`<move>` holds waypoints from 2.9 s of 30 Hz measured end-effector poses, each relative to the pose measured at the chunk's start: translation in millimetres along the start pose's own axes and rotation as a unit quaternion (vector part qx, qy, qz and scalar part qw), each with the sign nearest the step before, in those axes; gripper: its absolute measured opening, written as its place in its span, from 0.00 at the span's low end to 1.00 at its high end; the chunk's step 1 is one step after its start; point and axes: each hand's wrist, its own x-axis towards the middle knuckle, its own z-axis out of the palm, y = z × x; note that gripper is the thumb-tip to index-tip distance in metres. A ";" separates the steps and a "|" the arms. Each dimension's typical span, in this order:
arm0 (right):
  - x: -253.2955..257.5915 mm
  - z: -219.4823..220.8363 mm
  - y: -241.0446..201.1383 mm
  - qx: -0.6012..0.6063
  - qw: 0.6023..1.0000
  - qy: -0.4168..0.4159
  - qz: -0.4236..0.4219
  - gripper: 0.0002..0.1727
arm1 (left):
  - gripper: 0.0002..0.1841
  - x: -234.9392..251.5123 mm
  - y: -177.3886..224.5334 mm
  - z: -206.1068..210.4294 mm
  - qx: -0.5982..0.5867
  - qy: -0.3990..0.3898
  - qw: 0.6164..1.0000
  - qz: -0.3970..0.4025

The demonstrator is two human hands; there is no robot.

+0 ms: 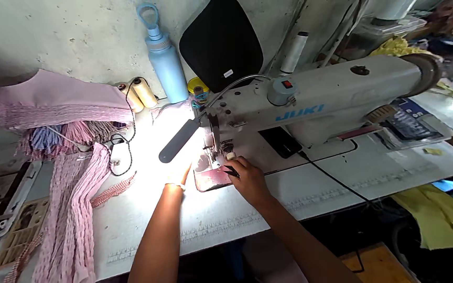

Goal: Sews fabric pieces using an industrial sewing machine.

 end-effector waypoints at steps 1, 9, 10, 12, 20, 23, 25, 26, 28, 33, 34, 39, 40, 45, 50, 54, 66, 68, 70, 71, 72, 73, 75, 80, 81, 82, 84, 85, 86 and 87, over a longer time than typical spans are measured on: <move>0.1 -1.5 -0.3 0.003 1.000 -0.003 0.004 0.12 | 0.26 -8.1 -5.5 -8.0 -0.019 -0.005 0.999 -0.044; -8.6 4.4 0.0 0.000 0.999 0.029 -0.040 0.19 | 0.28 -1.6 -36.5 -18.9 -0.094 0.176 0.977 0.081; -10.6 6.0 -1.0 -0.004 0.998 0.028 -0.051 0.17 | 0.25 0.2 -36.8 -20.2 -0.054 0.193 0.976 0.080; -11.7 8.2 -5.4 -0.018 0.997 0.021 -0.074 0.17 | 0.25 -10.8 -36.4 -21.5 -0.036 0.209 0.975 0.067; 40.8 4.2 -75.8 -0.119 0.927 -0.351 0.055 0.19 | 0.16 -83.1 -38.3 3.1 -0.143 0.191 0.968 0.082; 45.7 4.1 -89.8 -0.143 0.908 -0.387 0.072 0.19 | 0.17 -87.8 -39.8 9.7 -0.118 0.188 0.969 0.110; 38.1 0.9 -85.1 -0.140 0.918 -0.364 0.073 0.18 | 0.19 -93.7 -44.0 11.5 -0.053 0.165 0.972 0.156; 34.0 -3.8 -79.9 -0.134 0.921 -0.357 0.081 0.19 | 0.19 -100.9 -45.6 11.7 -0.017 0.143 0.973 0.179; 24.0 -17.7 -63.9 -0.126 0.925 -0.343 0.104 0.20 | 0.16 -125.8 -47.5 12.4 0.034 0.088 0.971 0.221; -2.9 -59.2 -24.5 -0.069 0.944 -0.276 0.170 0.20 | 0.13 -180.8 -60.5 6.3 0.003 0.028 0.955 0.296; -8.4 -63.1 -20.4 -0.046 0.946 -0.264 0.181 0.20 | 0.15 -175.8 -62.7 1.8 0.020 0.098 0.950 0.296; -36.1 -55.9 -27.4 0.066 0.971 -0.169 0.156 0.22 | 0.43 -108.6 -64.8 -43.4 0.107 0.133 0.982 0.083; -40.4 -55.0 -34.7 0.091 0.971 -0.163 0.146 0.21 | 0.43 -101.9 -64.5 -43.7 0.107 0.083 0.989 0.065; -67.0 -39.5 -72.0 0.230 0.962 -0.133 0.055 0.13 | 0.20 -119.5 -63.5 -16.4 0.051 0.052 0.986 0.148; -71.9 -28.0 -82.7 0.242 0.967 -0.076 0.036 0.19 | 0.09 -152.1 -56.8 -1.7 -0.243 0.059 0.944 0.216; -73.1 -27.8 -79.4 0.205 0.976 -0.065 0.025 0.17 | 0.08 -149.9 -55.5 1.0 -0.249 0.094 0.942 0.204; -32.8 -26.5 -54.5 0.074 0.989 -0.089 0.093 0.21 | 0.10 -115.0 -38.0 -1.4 -0.100 0.111 0.962 0.228; -20.5 -35.1 -53.5 0.176 0.953 -0.155 0.191 0.24 | 0.09 -121.7 -36.3 -4.8 -0.149 0.106 0.951 0.250; -15.0 -36.1 -48.2 0.292 0.909 -0.195 0.224 0.17 | 0.10 -125.2 -40.4 -6.7 -0.194 0.096 0.933 0.286; -15.4 -37.4 -48.1 0.347 0.893 -0.193 0.210 0.14 | 0.17 -127.0 -43.1 -9.2 -0.205 0.086 0.925 0.307; -16.9 -39.8 -49.5 0.393 0.882 -0.188 0.178 0.13 | 0.28 -129.4 -46.0 -13.2 -0.207 0.068 0.920 0.327; -18.4 -43.2 -51.9 0.423 0.876 -0.184 0.141 0.13 | 0.41 -132.3 -47.8 -18.2 -0.201 0.044 0.916 0.344; -19.9 -54.7 -61.5 0.436 0.876 -0.185 0.093 0.13 | 0.53 -137.1 -50.0 -27.8 -0.174 0.003 0.907 0.384; -17.4 -74.9 -80.1 0.425 0.888 -0.173 -0.031 0.12 | 0.11 -148.5 -65.1 -35.9 -0.214 0.012 0.872 0.440; -16.6 -75.1 -84.3 0.426 0.889 -0.161 -0.050 0.12 | 0.08 -151.4 -70.3 -40.2 -0.229 0.005 0.866 0.445; -15.9 -75.0 -90.6 0.434 0.886 -0.152 -0.062 0.12 | 0.07 -155.4 -74.3 -47.6 -0.237 -0.005 0.863 0.447; -15.5 -76.2 -109.1 0.463 0.871 -0.147 -0.070 0.10 | 0.08 -163.8 -78.0 -76.3 -0.211 -0.012 0.864 0.456; -15.2 -77.3 -119.8 0.478 0.863 -0.150 -0.064 0.10 | 0.10 -166.8 -76.6 -97.9 -0.175 -0.014 0.867 0.467; -14.4 -77.6 -129.8 0.491 0.856 -0.152 -0.056 0.09 | 0.12 -168.2 -72.1 -122.2 -0.128 -0.018 0.869 0.478; -13.7 -75.2 -137.4 0.502 0.850 -0.152 -0.047 0.09 | 0.14 -167.7 -64.3 -144.9 -0.067 -0.016 0.869 0.489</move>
